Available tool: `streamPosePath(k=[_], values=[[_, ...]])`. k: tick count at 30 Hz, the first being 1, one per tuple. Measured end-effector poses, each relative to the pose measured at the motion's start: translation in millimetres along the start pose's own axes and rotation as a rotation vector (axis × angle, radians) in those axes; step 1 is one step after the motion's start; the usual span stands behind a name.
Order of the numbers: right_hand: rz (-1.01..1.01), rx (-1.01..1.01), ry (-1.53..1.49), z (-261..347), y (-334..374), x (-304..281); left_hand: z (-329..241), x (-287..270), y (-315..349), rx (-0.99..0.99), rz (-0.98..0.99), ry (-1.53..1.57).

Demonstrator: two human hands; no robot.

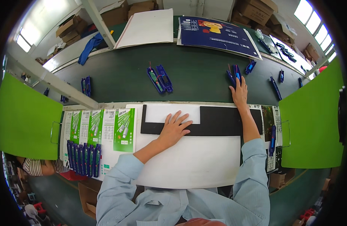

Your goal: The person assembles blue electronic components by hand at a workbench. They repeatedly pick up two halves of a device, align them, and press them together to close the casing. The person then places the assembled unit on the table and repeats the process with new components.

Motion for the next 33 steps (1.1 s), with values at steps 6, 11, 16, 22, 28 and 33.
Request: streamPosePath(k=[6, 11, 16, 22, 28, 33], values=[[-0.005, 0.028, -0.283, 33, 16, -49, -48, -27, -2, -0.071, -0.187, 0.502], [0.252, -0.246, -0.787, 201, 162, -171, -69, -12, 51, -0.58, -0.272, 1.493], [0.473, -0.26, -0.864, 259, 273, -236, -26, 18, 143, -0.707, -0.416, 1.333], [0.623, -0.322, -0.627, 271, 317, -260, -5, -35, 181, -0.481, -0.596, 0.585], [0.668, -0.272, -0.871, 275, 226, -207, -3, -87, 157, -0.351, -0.65, 0.18], [0.681, -0.261, -1.06, 358, 101, -81, 55, -94, 124, -0.395, -0.622, -0.069]])
Point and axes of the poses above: each hand's wrist, its own y-axis away from the middle knuckle, its own x-axis out of the palm, z = x × y, the point moved 9 cm from there along -y, towards the middle knuckle, and after that the axes turned 12 degrees about y, right-handed, at the moved point
